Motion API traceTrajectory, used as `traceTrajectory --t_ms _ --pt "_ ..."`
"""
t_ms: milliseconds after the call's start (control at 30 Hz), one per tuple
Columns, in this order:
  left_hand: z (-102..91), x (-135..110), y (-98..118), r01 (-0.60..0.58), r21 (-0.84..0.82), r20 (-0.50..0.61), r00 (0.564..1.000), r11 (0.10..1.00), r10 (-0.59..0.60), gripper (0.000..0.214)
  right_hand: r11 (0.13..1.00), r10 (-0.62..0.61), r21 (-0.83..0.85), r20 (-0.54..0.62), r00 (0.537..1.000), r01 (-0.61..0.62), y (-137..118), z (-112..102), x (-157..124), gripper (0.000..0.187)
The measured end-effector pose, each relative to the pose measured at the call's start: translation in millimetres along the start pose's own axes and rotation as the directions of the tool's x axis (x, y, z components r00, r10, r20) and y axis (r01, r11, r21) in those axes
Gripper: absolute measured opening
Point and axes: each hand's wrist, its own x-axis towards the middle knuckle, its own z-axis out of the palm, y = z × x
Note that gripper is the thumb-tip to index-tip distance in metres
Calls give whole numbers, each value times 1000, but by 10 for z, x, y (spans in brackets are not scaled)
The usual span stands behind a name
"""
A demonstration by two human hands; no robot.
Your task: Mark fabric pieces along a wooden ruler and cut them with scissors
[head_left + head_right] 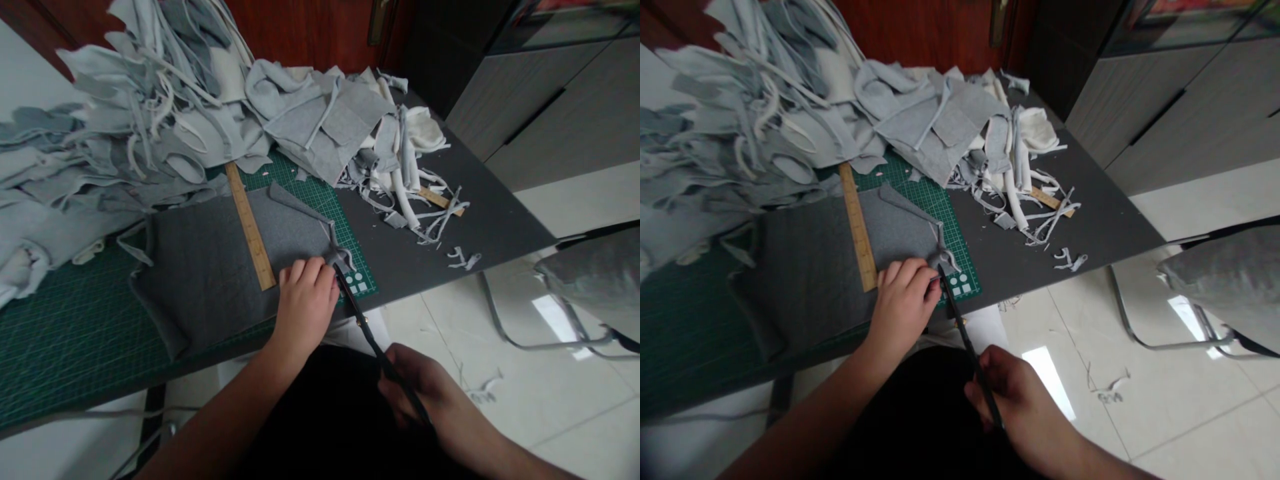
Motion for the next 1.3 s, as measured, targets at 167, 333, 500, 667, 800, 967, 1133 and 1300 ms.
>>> traceTrajectory --t_ms 167,333,500,667,800,967,1133,1300 --pt "59 -9 11 -72 -70 -54 996 995 68 10 1000 22 -18 -1 1000 -22 -36 -41 -24 48" --pt "64 -14 5 -169 -125 -84 984 978 159 14 999 29 -22 -34 999 -30 -22 -52 -72 52" --pt "69 -31 7 -136 -117 -150 982 984 118 13 998 55 -25 -63 996 -57 -38 -53 -116 59" --pt "86 -10 -3 -132 -131 -148 983 983 112 14 999 32 0 -6 999 -32 -37 -81 -134 59" --pt "97 20 -5 -41 -157 -27 999 987 38 16 999 12 43 14 1000 -13 -32 -90 -116 58" --pt "95 6 0 -59 -175 -33 998 983 55 13 997 27 71 26 999 -29 -45 -82 -87 52" --pt "83 0 11 -133 -151 -34 991 980 129 13 996 36 75 28 999 -38 -38 -63 -71 51" --pt "83 16 -3 -190 -182 1 981 965 193 15 997 37 66 10 999 -37 -51 -58 -42 54"
